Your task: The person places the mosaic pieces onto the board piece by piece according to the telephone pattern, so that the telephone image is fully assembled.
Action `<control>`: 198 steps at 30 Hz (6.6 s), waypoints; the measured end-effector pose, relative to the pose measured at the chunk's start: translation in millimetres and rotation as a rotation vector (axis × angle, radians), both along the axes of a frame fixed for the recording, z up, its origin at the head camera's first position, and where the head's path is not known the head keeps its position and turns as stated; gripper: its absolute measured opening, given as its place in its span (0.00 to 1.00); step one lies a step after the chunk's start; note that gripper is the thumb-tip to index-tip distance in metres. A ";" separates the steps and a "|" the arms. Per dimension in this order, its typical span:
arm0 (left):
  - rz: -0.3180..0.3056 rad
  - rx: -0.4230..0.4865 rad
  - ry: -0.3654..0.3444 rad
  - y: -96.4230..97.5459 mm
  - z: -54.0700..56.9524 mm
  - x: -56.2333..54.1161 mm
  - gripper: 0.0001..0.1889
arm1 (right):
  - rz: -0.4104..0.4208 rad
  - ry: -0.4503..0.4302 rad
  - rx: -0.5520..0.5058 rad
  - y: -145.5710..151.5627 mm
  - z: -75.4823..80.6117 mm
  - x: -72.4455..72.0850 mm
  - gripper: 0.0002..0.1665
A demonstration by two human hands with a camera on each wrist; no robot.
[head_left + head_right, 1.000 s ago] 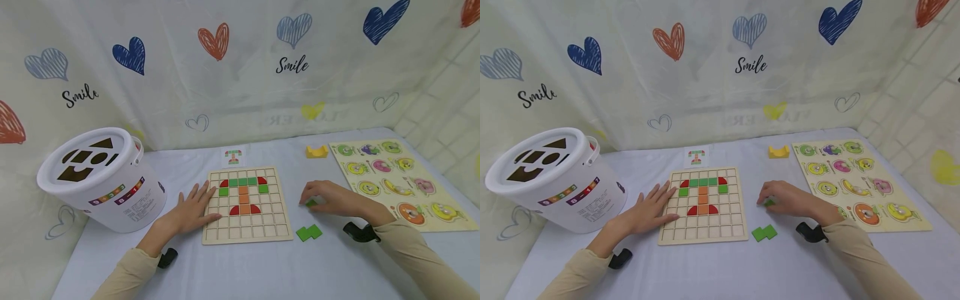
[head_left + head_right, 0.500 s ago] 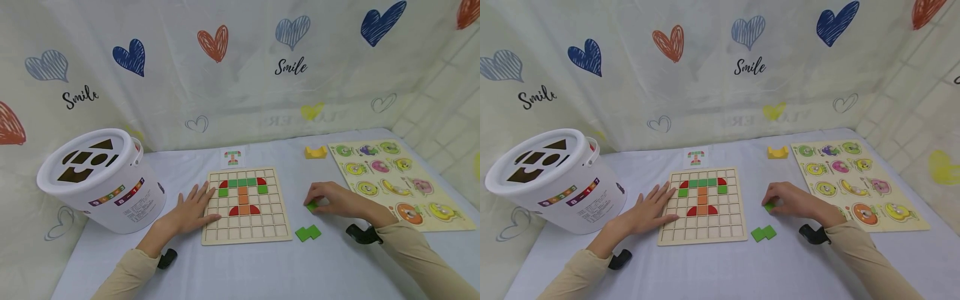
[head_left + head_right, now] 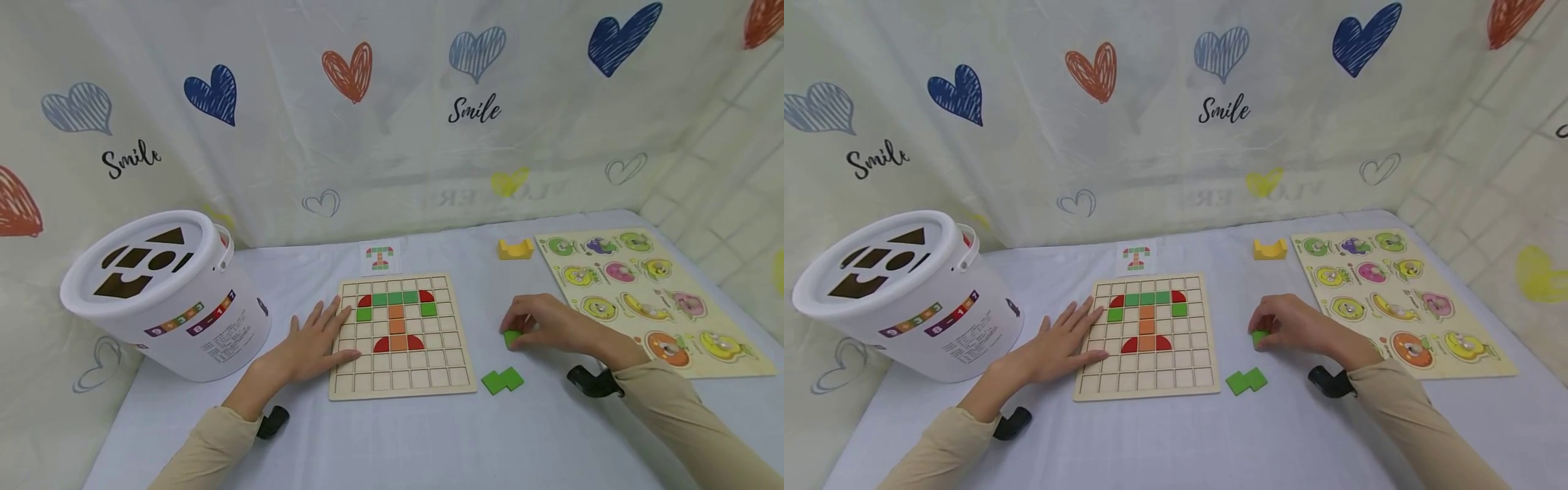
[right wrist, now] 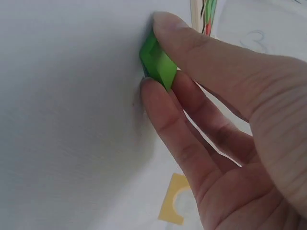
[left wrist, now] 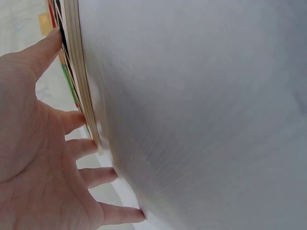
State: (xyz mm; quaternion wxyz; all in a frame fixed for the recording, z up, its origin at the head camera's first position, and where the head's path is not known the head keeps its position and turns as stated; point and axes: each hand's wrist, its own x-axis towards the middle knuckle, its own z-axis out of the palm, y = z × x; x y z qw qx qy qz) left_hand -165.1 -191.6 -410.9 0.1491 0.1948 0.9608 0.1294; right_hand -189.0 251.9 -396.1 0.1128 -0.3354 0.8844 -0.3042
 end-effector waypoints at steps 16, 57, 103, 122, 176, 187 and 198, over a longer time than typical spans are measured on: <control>-0.010 -0.008 0.005 -0.5 -1.9 -1.1 0.49 | 0.025 0.156 -0.186 -7.3 -8.6 4.5 0.14; -0.014 -0.016 0.007 -1.9 -3.2 -2.7 0.48 | 0.277 -0.044 -0.205 -182.9 -9.9 10.1 0.09; -0.013 -0.002 0.015 -3.6 -1.1 -1.7 0.48 | 0.283 0.267 0.068 -194.6 -2.7 23.1 0.07; -0.014 0.007 0.021 -3.9 -2.4 -1.1 0.48 | 0.297 -0.161 0.059 -87.9 21.5 20.1 0.11; -0.010 -0.008 0.008 -3.2 -5.0 -3.4 0.49 | 0.287 -0.167 -0.142 -42.9 8.9 27.0 0.09; -0.013 -0.020 0.006 -2.5 -4.4 -3.4 0.49 | 0.330 -0.151 -0.183 -91.8 8.1 9.4 0.08; -0.007 -0.027 0.011 -2.6 -3.8 -4.3 0.49 | 0.315 -0.174 -0.230 -135.1 -0.4 -2.1 0.07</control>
